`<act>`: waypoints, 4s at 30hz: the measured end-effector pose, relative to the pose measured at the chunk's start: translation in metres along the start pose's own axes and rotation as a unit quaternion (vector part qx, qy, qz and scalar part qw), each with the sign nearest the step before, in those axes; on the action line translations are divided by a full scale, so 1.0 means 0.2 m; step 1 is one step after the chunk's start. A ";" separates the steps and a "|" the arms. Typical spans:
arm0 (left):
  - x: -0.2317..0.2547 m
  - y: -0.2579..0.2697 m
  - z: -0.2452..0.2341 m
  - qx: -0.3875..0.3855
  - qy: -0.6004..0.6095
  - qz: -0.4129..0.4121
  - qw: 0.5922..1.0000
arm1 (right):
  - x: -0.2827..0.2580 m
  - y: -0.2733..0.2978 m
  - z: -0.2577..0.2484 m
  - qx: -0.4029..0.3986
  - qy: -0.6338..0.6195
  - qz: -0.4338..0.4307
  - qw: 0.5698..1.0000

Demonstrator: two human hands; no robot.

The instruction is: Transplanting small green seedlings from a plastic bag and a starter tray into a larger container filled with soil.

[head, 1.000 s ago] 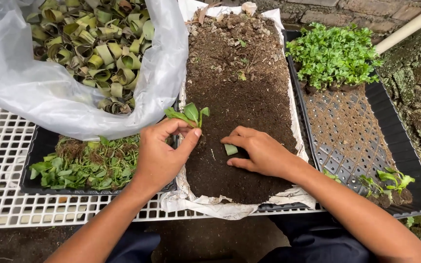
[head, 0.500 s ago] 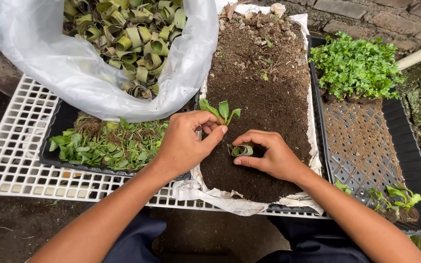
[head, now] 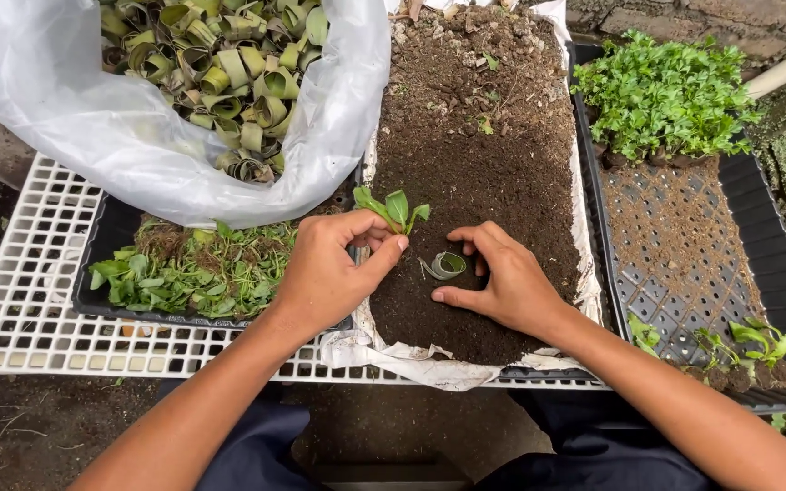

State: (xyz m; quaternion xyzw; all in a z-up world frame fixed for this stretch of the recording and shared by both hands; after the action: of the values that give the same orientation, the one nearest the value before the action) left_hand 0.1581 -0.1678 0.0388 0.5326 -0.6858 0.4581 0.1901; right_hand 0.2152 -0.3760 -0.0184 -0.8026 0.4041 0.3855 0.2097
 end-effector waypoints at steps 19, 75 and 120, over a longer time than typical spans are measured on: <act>-0.01 -0.05 0.26 -0.091 0.007 0.019 0.996 | -0.12 -0.06 0.08 -0.002 -0.058 -0.084 0.995; -0.24 0.01 0.43 -0.050 -0.032 -0.149 0.987 | 0.00 -0.24 -0.05 0.289 -0.695 0.014 0.659; -0.27 0.01 0.45 -0.043 -0.014 -0.109 0.993 | 0.05 -0.07 -0.13 0.250 -0.552 -0.003 0.795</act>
State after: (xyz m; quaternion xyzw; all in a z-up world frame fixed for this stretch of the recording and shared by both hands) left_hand 0.1958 -0.2115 -0.0485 0.6018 -0.6453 0.3970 0.2526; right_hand 0.2424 -0.3898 -0.0101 -0.3740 0.2996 0.6482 0.5918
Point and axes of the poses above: each hand's wrist, its own y-axis away from the middle knuckle, its own z-axis out of the palm, x = y × z, the point moved 6 cm from there along -y, towards the middle knuckle, and after that the axes turned 15 degrees about -y, right-handed, at the moved point
